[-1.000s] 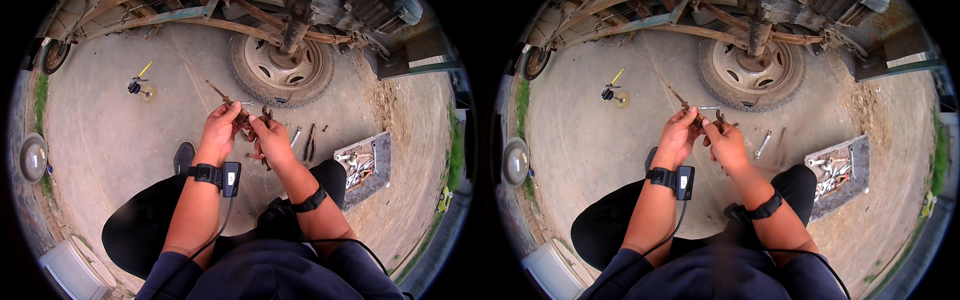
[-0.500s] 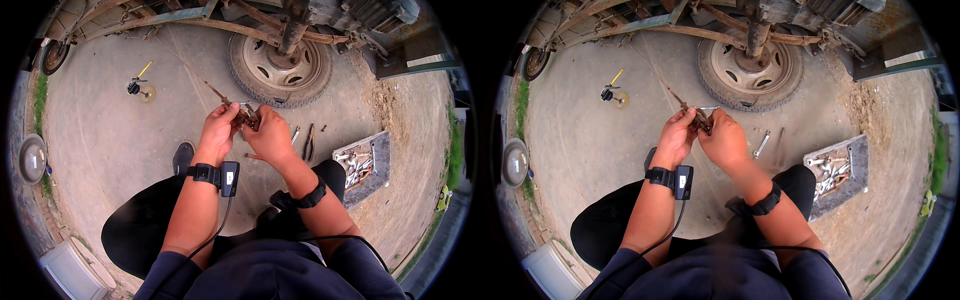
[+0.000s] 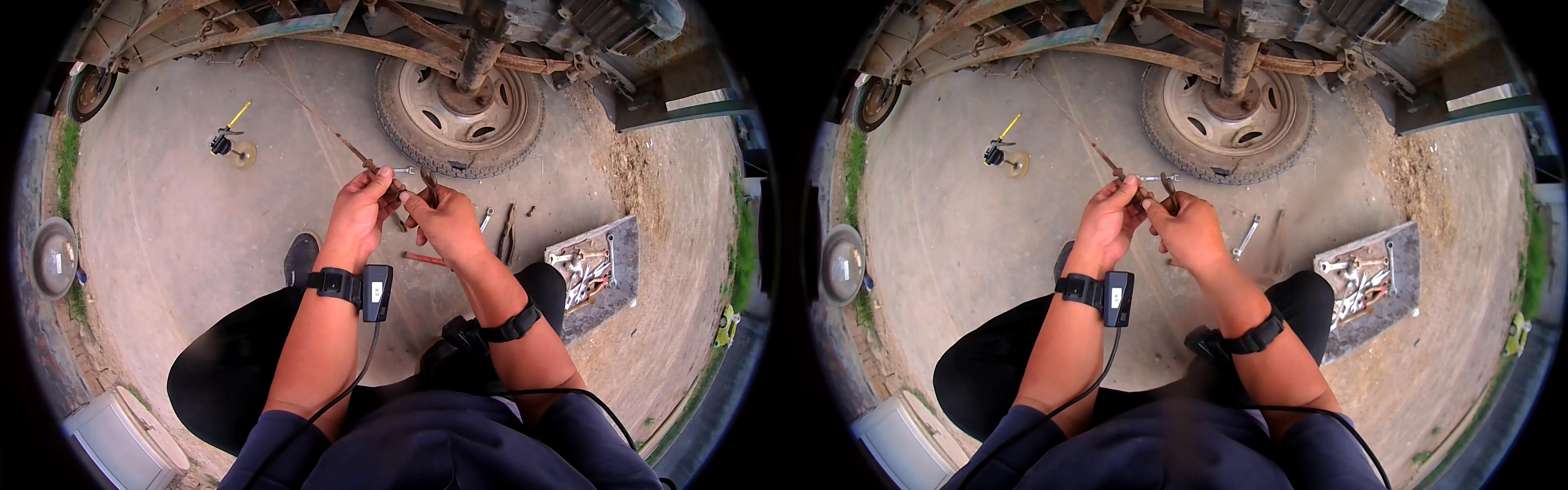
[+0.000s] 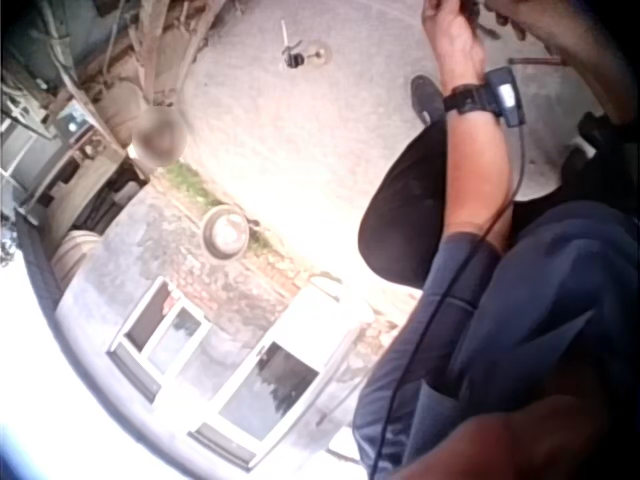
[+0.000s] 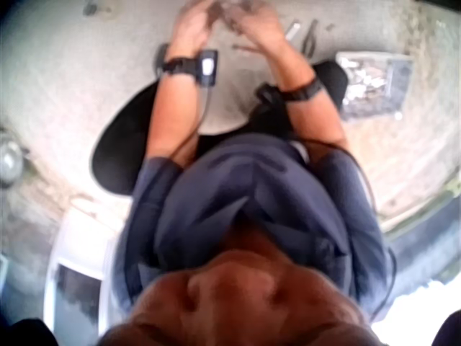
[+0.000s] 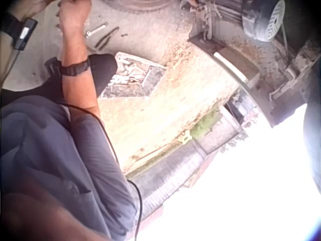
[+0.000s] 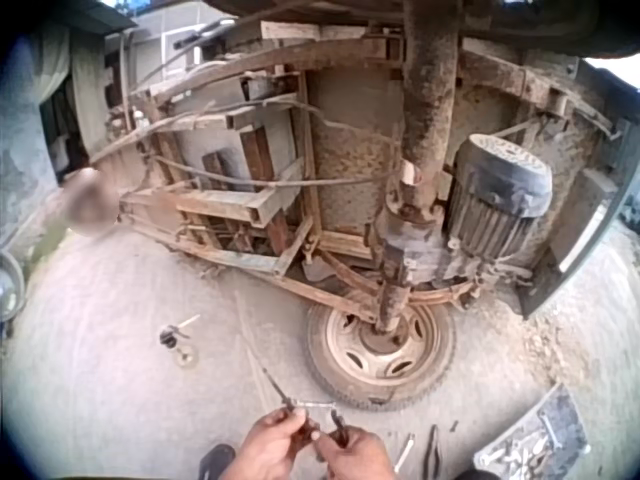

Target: The person assembles a threaded rod with nuts and washers, using a wrench to tighten the components. They handle small metal parts and tools on the floor near a vehicle wheel.

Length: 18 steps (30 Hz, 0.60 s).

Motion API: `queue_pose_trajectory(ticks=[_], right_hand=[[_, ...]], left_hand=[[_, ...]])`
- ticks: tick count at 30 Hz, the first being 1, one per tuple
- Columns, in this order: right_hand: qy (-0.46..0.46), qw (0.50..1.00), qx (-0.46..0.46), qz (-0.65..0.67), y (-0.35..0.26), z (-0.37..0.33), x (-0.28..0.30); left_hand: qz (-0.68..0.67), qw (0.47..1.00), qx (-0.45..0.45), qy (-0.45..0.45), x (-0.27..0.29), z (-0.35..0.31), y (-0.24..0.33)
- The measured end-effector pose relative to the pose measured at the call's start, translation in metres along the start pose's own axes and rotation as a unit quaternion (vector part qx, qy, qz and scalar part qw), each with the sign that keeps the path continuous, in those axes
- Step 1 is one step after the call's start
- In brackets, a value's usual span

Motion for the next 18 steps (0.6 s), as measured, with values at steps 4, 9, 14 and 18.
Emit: queue_pose_trajectory(ticks=[4, 9, 14, 18], right_hand=[[0.075, 0.968, 0.18, -0.161, -0.023, -0.001, 0.007], [0.006, 0.998, 0.043, -0.047, -0.005, 0.0, 0.005], [-0.061, 0.987, -0.08, 0.129, 0.015, -0.003, -0.01], [-0.009, 0.999, 0.032, -0.004, 0.002, -0.001, -0.002]], left_hand=[[0.011, 1.0, 0.007, 0.014, 0.0, -0.002, 0.0], [0.006, 1.0, 0.001, 0.005, -0.001, -0.001, 0.0], [-0.001, 1.0, 0.012, -0.008, 0.003, 0.002, -0.004], [0.005, 1.0, 0.007, 0.012, 0.001, -0.001, -0.003]])
Point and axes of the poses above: each hand's wrist, its own z-axis towards the middle knuckle, its own x-axis out of the back of the hand, y = z × x, the point moved 9 cm from there along z, towards the middle knuckle, and after that the axes turned 4 degrees about y, right-handed, at the moved point
